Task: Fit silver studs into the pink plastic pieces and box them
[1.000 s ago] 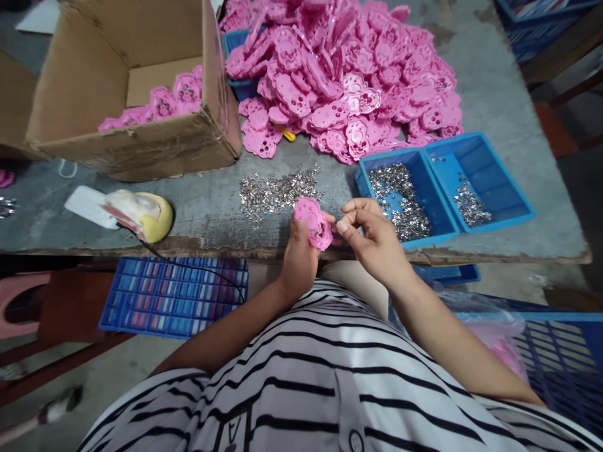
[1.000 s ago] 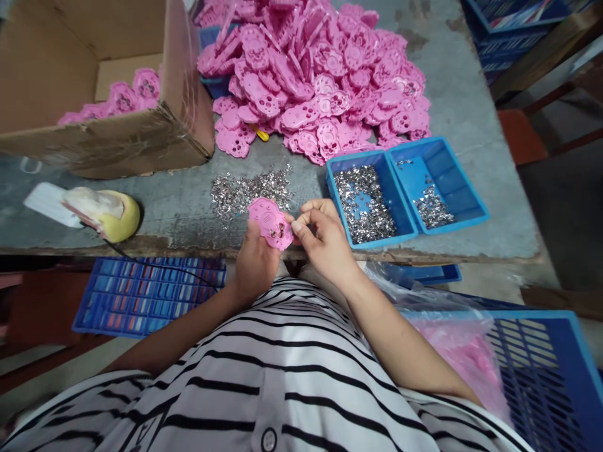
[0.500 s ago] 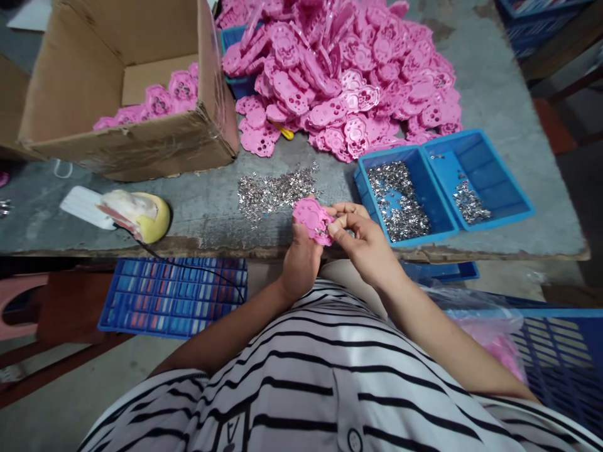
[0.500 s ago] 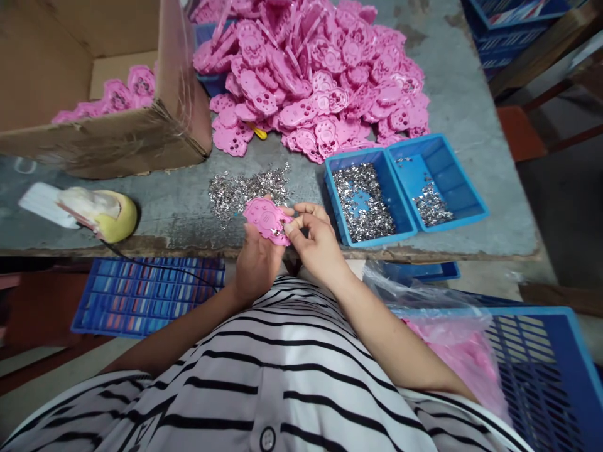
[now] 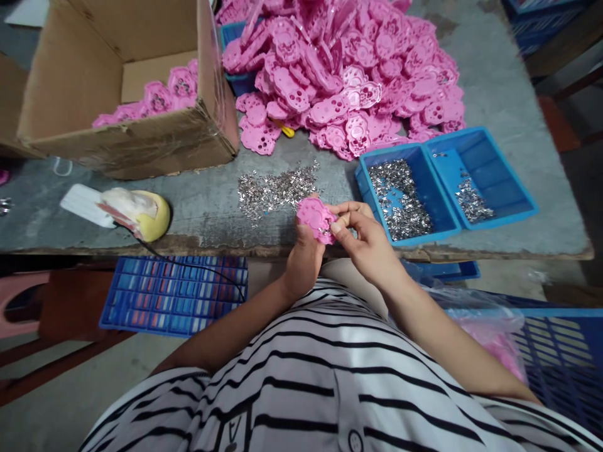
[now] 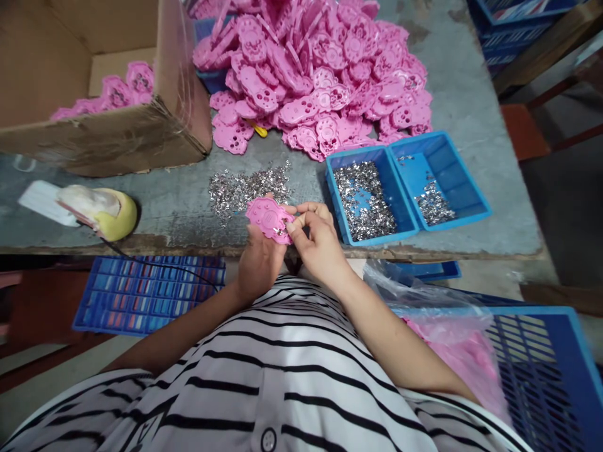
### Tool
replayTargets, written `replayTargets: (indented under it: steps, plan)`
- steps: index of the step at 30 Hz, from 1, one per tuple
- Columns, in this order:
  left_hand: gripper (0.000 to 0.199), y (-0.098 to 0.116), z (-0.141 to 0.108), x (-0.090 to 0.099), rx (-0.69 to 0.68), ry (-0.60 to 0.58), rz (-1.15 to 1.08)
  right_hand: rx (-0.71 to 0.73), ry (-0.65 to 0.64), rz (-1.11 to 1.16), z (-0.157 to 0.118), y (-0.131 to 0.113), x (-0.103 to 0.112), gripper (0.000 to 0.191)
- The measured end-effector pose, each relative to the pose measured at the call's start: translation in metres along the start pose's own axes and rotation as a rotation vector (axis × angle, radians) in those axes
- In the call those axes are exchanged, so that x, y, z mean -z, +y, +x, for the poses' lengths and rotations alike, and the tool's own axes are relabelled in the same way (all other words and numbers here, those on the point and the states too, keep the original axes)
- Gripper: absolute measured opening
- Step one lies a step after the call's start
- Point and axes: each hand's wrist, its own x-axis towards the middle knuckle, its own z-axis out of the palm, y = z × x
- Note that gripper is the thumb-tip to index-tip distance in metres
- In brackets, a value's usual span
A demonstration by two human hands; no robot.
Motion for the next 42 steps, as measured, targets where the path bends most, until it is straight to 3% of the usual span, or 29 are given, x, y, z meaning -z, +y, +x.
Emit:
replayTargets:
  steps: [4, 10, 18, 23, 25, 28, 30, 31, 33, 35, 37, 42]
  plan:
    - [0.047, 0.004, 0.000, -0.002, 0.085, 0.020, -0.011, 0.024, -0.010, -0.016, 0.001, 0.000, 0.001, 0.019]
    - [0.041, 0.000, -0.002, -0.002, -0.004, -0.033, -0.066, 0.089, 0.024, -0.087, -0.002, -0.003, 0.002, 0.020]
    - [0.043, 0.000, 0.000, -0.004, 0.032, -0.111, -0.074, 0.149, 0.137, -0.180, -0.002, -0.003, -0.006, 0.019]
    - [0.047, 0.000, -0.003, -0.008, 0.052, -0.100, -0.145, 0.281, 0.295, -0.265, -0.007, 0.003, -0.011, 0.009]
    - [0.046, 0.000, -0.003, -0.007, 0.054, -0.091, -0.159, 0.313, 0.412, -0.333, 0.001, 0.006, 0.007, 0.010]
    - [0.050, 0.002, -0.005, -0.005, 0.092, -0.060, -0.113, 0.255, 0.668, -0.465, 0.027, 0.014, 0.060, 0.017]
    - [0.056, 0.003, -0.006, -0.003, 0.107, -0.049, -0.082, -0.010, 0.721, -0.657, 0.048, 0.021, 0.102, 0.023]
    - [0.057, 0.004, -0.006, -0.002, 0.103, -0.047, -0.075, -0.184, 0.684, -0.785, 0.057, 0.025, 0.120, 0.023]
    - [0.059, 0.004, -0.006, -0.001, 0.088, -0.050, -0.077, -0.481, 0.453, -0.973, 0.067, 0.031, 0.146, 0.019]
    - [0.058, 0.004, -0.006, -0.001, 0.079, -0.060, -0.089, -0.645, 0.191, -1.056, 0.069, 0.034, 0.154, 0.019]
    - [0.057, 0.002, -0.006, -0.002, 0.077, -0.077, -0.101, -0.696, 0.045, -1.071, 0.066, 0.035, 0.149, 0.023]
    - [0.055, 0.000, -0.003, -0.005, 0.081, -0.116, -0.104, -0.619, 0.027, -1.092, 0.059, 0.037, 0.122, 0.027]
